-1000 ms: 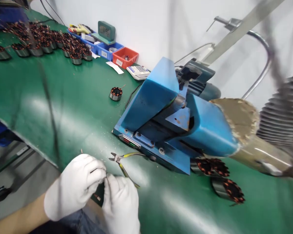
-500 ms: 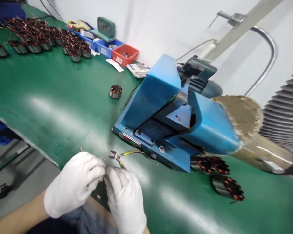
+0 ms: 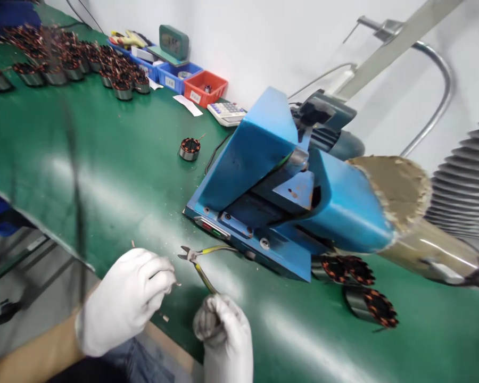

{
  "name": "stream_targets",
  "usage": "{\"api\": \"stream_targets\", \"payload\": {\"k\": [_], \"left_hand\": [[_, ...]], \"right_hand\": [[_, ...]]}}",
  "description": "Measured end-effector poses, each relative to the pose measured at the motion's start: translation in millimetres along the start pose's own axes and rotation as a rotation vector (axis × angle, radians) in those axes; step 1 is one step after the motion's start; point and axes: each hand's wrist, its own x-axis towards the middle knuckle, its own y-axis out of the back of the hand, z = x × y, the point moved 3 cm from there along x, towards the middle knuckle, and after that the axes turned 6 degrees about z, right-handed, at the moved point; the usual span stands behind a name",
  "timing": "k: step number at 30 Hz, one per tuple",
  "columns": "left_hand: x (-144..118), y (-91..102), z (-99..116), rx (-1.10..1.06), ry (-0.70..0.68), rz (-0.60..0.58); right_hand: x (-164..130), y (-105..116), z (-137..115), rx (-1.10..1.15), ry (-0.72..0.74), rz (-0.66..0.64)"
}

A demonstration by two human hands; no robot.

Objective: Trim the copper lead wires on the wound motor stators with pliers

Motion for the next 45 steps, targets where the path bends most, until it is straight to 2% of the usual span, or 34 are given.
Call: {"api": "stream_targets", "payload": {"k": [4, 7, 11, 14, 16, 18, 20, 23, 24, 28, 31, 34, 39, 45], "left_hand": [[-3.4, 14.2, 6.3, 0.011, 0.105, 0.102], [-8.7, 21.1, 9.2, 0.038, 0.075, 0.039], [-12.3, 16.1, 4.8, 0.137, -0.015, -0.104], [-11.6, 10.2, 0.7, 0.116, -0.011, -0.136], [-10.5, 8.3, -0.5, 0.09, 0.024, -0.138], [-9.4, 7.9, -0.2, 0.073, 0.055, -0.139], [-8.4, 8.3, 0.6, 0.055, 0.072, -0.124], [-8.2, 8.1, 1.1, 0.028, 0.084, -0.106], [-8.6, 7.7, 1.0, 0.02, 0.086, -0.11], [-10.6, 8.4, 0.7, -0.004, 0.076, -0.093], [-11.6, 8.9, 0.0, -0.007, 0.059, -0.109], [-12.2, 7.4, -1.5, 0.003, 0.047, -0.117], [-11.9, 3.5, -3.7, -0.008, 0.043, -0.1], [-10.0, 7.2, -1.7, -0.029, 0.045, -0.061]], "right_hand": [[-4.1, 14.9, 5.3, -0.185, 0.007, 0.047], [-3.7, 8.7, 13.3, -0.34, 0.006, 0.026], [-0.3, -18.4, 10.1, -0.504, 0.03, -0.094], [-2.1, -31.3, 3.2, -0.574, 0.071, -0.037], [-6.2, -30.1, 4.7, -0.55, 0.019, 0.015], [-11.1, -23.6, 11.3, -0.52, -0.038, -0.005], [-14.0, -12.5, 17.9, -0.523, -0.017, 0.014], [-12.7, 0.3, 20.1, -0.596, 0.189, 0.096], [-11.5, -0.2, 18.5, -0.626, 0.286, 0.07], [-7.3, -18.0, 2.4, -0.678, 0.651, -0.176], [-4.4, -27.5, -11.4, -0.68, 0.747, -0.232], [-2.4, -29.2, -15.7, -0.7, 0.688, -0.238], [-3.4, -25.2, -3.6, -0.674, 0.427, -0.113], [-11.4, -16.9, 11.9, -0.662, 0.378, -0.012]]}}
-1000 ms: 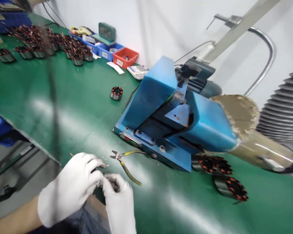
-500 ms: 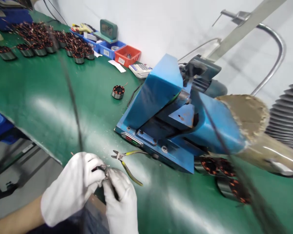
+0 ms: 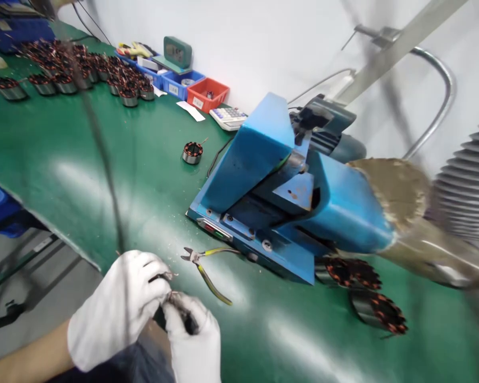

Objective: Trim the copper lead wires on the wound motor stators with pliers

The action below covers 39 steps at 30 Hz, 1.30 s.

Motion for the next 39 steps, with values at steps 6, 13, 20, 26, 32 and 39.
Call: {"api": "stream_targets", "payload": {"k": [6, 13, 20, 26, 32, 39], "left_hand": [[-0.5, -0.1, 0.9, 0.025, 0.009, -0.008], [-1.3, 0.0, -1.3, 0.088, -0.045, -0.012], [0.3, 0.6, -2.0, 0.116, -0.115, -0.067], [0.2, 1.7, -1.4, 0.073, -0.093, -0.006], [-0.3, 0.3, -1.2, 0.102, -0.08, -0.027], [1.0, 0.4, -3.1, 0.054, -0.036, -0.029]], "right_hand": [[4.7, 6.9, 2.2, -0.136, 0.373, 0.0], [10.0, 2.1, -19.9, -0.299, 0.503, -0.127], [9.6, -3.0, -15.7, 0.213, -0.477, -0.598], [8.7, 13.2, -25.8, -0.582, 0.793, -0.083], [8.4, -5.6, -9.0, -0.227, 0.088, -0.132], [13.0, 8.6, -11.6, 0.136, -0.371, -0.301]]}}
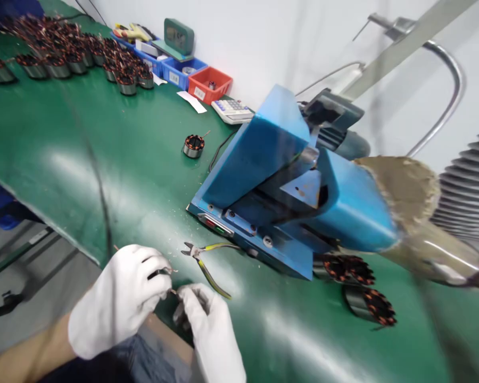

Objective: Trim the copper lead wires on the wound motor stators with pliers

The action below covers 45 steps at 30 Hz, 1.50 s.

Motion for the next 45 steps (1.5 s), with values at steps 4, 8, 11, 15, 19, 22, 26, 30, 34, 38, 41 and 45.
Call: {"api": "stream_targets", "payload": {"k": [4, 8, 11, 15, 19, 22, 26, 30, 34, 38, 41, 45], "left_hand": [[-1.4, 0.4, 1.3, -0.049, 0.037, 0.021], [-2.5, -2.3, 1.2, -0.069, 0.061, 0.004], [-3.0, -4.1, -0.3, -0.08, 0.055, 0.039], [-2.9, -3.1, -1.0, -0.091, 0.048, 0.052], [-3.6, 0.2, 0.8, -0.086, 0.027, 0.082], [-5.1, -0.9, 0.9, -0.095, 0.021, 0.102], [-6.6, -3.5, -0.6, -0.124, 0.024, 0.137], [-5.5, -4.0, -0.7, -0.11, 0.02, 0.128], [-3.6, -1.8, -0.6, -0.117, 0.049, 0.115], [-3.9, 0.1, 1.1, -0.108, 0.016, 0.085], [-3.6, 2.2, 1.9, -0.056, -0.013, 0.098], [-2.4, 3.3, 2.6, 0.035, -0.091, 0.102]], "right_hand": [[-5.3, 1.1, 18.6, -0.172, 0.206, 0.221], [-7.9, -9.6, 44.0, -0.193, 0.36, 0.377], [-8.4, -12.1, 43.4, -0.235, 0.556, 0.388], [-7.0, -5.9, 25.6, -0.38, 0.826, 0.341], [-2.1, -2.9, 10.9, -0.427, 0.911, 0.266], [2.8, -3.0, 15.5, -0.323, 0.672, 0.31], [1.4, -6.3, 34.3, -0.138, 0.32, 0.44], [-1.8, -13.8, 34.6, -0.05, 0.317, 0.437], [0.3, -14.2, 24.3, -0.097, 0.504, 0.421], [0.2, -13.2, 18.4, -0.19, 0.698, 0.321], [-1.3, -13.6, 14.2, -0.233, 0.649, 0.292], [3.0, -19.9, 13.8, 0.196, 0.045, -0.04]]}}
